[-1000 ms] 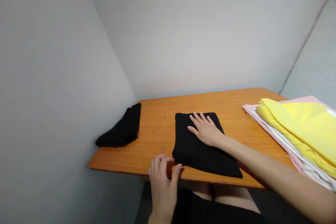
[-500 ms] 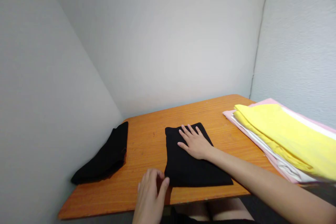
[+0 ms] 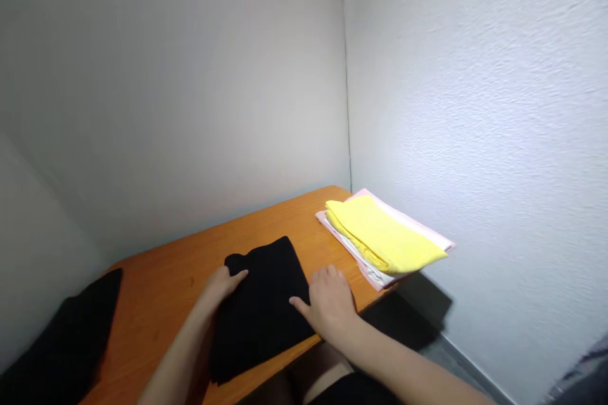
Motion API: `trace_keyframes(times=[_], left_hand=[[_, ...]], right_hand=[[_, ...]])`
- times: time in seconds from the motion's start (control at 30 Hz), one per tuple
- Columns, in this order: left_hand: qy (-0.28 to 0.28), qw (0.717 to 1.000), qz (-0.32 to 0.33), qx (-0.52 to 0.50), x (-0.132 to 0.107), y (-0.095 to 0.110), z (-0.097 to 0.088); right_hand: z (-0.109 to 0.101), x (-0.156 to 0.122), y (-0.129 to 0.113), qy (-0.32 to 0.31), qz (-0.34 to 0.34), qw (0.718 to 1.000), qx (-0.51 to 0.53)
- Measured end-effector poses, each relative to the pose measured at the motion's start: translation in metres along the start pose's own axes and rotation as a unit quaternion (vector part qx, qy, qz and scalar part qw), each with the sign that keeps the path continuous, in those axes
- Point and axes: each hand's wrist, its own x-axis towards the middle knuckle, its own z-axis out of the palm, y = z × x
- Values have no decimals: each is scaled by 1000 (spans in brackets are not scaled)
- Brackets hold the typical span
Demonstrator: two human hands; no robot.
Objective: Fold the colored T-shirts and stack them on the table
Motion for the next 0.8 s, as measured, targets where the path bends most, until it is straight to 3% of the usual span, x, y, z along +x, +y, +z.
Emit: trace_keyframes(times=[0.13, 0.23, 0.3, 0.4, 0.5, 0.57, 0.63, 0.7, 0.8], left_hand=[[-10, 1000, 6, -14, -6, 16, 23], [12, 996, 62, -62, -15, 43, 29], [31, 986, 116, -115, -21, 72, 29], [38, 962, 159, -220, -29, 133, 31], [-47, 921, 149, -358, -27, 200, 46], [-114, 897, 131, -406, -20, 238, 68], [-149, 898, 122, -396, -10, 262, 97], [-150, 911, 122, -365, -1, 271, 131], [-120, 924, 131, -339, 9, 261, 177]], right_hand=[[5, -9, 27, -24, -30, 994, 98], [-6, -1, 49, -15, -18, 984, 175], [-24, 7, 70, 29, -7, 975, 222], [-61, 19, 114, 129, 18, 954, 270], [-93, 31, 170, 219, 79, 934, 271], [-102, 37, 211, 253, 121, 926, 254], [-96, 41, 249, 261, 156, 926, 222], [-77, 40, 280, 236, 182, 937, 183], [-42, 33, 306, 124, 189, 966, 126]])
